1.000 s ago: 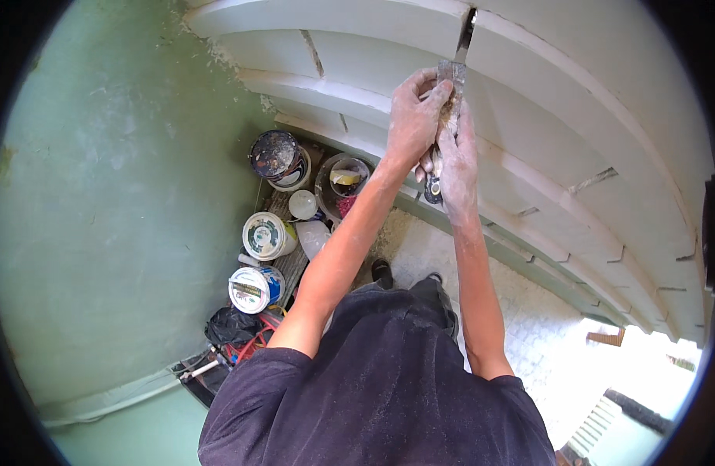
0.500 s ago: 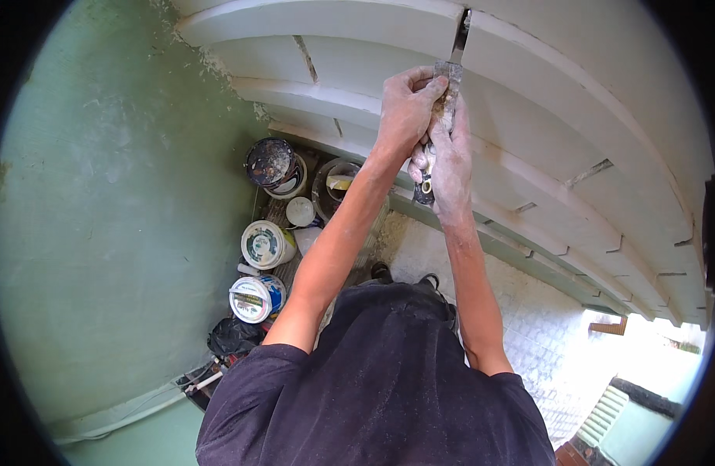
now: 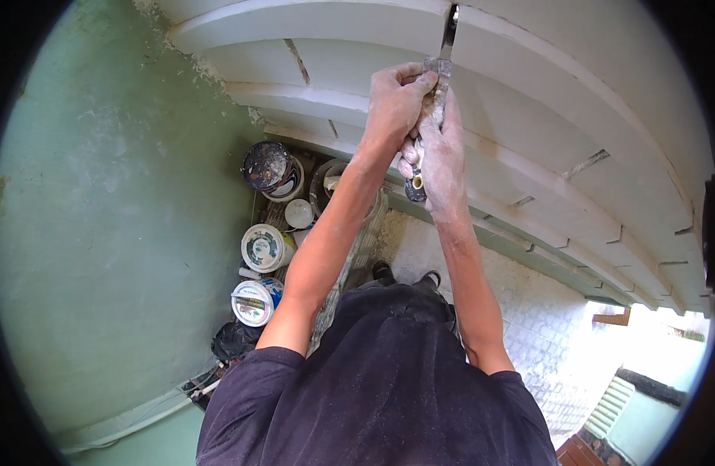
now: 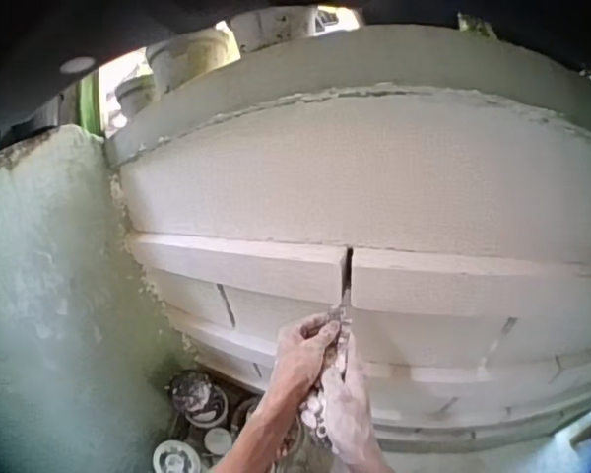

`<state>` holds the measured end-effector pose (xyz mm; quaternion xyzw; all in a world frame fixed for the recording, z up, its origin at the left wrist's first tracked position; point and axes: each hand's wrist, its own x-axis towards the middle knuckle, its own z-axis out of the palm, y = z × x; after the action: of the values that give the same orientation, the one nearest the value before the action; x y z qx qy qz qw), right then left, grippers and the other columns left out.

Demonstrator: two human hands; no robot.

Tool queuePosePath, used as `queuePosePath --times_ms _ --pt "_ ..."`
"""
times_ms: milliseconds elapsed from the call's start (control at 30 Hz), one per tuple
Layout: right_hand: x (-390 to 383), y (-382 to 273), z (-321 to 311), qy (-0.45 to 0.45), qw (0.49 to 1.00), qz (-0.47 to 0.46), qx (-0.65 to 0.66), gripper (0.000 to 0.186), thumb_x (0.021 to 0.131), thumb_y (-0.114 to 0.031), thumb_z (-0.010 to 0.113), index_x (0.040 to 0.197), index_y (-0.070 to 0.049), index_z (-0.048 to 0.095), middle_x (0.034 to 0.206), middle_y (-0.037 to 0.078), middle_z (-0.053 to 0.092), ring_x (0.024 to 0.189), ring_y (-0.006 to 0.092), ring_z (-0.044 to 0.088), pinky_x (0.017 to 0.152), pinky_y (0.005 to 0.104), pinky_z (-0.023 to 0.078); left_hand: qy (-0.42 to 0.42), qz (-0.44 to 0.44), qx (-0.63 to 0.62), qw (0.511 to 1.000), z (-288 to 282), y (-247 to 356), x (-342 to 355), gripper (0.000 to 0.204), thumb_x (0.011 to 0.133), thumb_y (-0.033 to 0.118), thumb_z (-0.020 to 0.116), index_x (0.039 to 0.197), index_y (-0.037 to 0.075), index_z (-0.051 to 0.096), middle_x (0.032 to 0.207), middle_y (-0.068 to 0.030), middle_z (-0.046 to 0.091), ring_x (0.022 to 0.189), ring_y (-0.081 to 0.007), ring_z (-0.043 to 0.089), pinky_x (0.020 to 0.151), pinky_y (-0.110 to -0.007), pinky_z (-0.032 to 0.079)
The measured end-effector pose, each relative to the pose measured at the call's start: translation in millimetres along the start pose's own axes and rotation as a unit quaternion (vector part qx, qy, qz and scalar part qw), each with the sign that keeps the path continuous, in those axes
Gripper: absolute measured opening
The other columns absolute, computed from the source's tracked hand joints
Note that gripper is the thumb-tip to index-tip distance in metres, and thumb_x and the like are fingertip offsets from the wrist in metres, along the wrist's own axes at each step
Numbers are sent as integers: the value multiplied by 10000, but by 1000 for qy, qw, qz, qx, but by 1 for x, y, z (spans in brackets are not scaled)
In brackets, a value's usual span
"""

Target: Scraping and smoothing cracks in an exterior wall using a putty knife.

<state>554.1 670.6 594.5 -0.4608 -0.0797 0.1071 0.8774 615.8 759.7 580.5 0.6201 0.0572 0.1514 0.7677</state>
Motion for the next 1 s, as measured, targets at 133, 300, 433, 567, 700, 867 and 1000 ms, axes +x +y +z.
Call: queuePosePath --times_ms 133,300,433,567,700,867,1000 --pt "4 -2 4 10 1000 -4 -2 259 992 -73 388 1250 -81 393 711 -14 449 479 39 401 384 202 337 -18 -10 27 999 -1 7 4 257 886 121 648 1031 -92 668 758 -74 677 515 -71 522 441 -239 402" --pt "2 -3 6 5 1000 -8 -22 219 1007 -108 391 1223 -79 406 694 -14 438 473 49 403 377 222 351 -15 14 42 999 -2 5 1 250 895 132 642 1025 -78 680 727 -61 663 548 -83 545 489 -251 437" --pt "7 -8 4 13 999 -3 -35 170 1011 -118 388 1175 -77 410 690 -12 434 469 54 407 367 228 348 -15 -7 69 997 2 20 0 242 898 123 635 1025 -77 687 751 -68 670 610 -100 571 563 -260 467" --pt "1 -11 9 11 1000 4 -26 145 1002 -106 386 1143 -79 405 696 -7 436 464 55 405 364 227 350 -12 -10 56 998 1 15 1 226 895 101 630 1008 -85 690 766 -64 672 580 -99 550 535 -267 449" --pt "8 -10 7 21 999 9 -33 200 996 -99 389 1195 -81 395 703 -1 437 468 55 407 365 223 355 -20 -25 37 999 2 20 3 218 901 101 627 1003 -79 695 759 -55 668 589 -85 546 537 -256 446" --pt "7 -13 8 10 1000 22 -13 251 997 -98 379 1247 -88 378 710 1 438 468 58 410 365 223 356 -29 -15 39 999 1 17 4 208 908 93 617 1004 -73 700 766 -57 672 607 -75 555 546 -245 452" --pt "8 -9 10 19 999 23 -18 263 992 -85 360 1255 -89 371 715 2 438 476 58 419 370 225 359 -32 -30 13 999 0 18 5 201 913 93 610 980 -71 704 765 -50 670 621 -87 567 562 -259 467"
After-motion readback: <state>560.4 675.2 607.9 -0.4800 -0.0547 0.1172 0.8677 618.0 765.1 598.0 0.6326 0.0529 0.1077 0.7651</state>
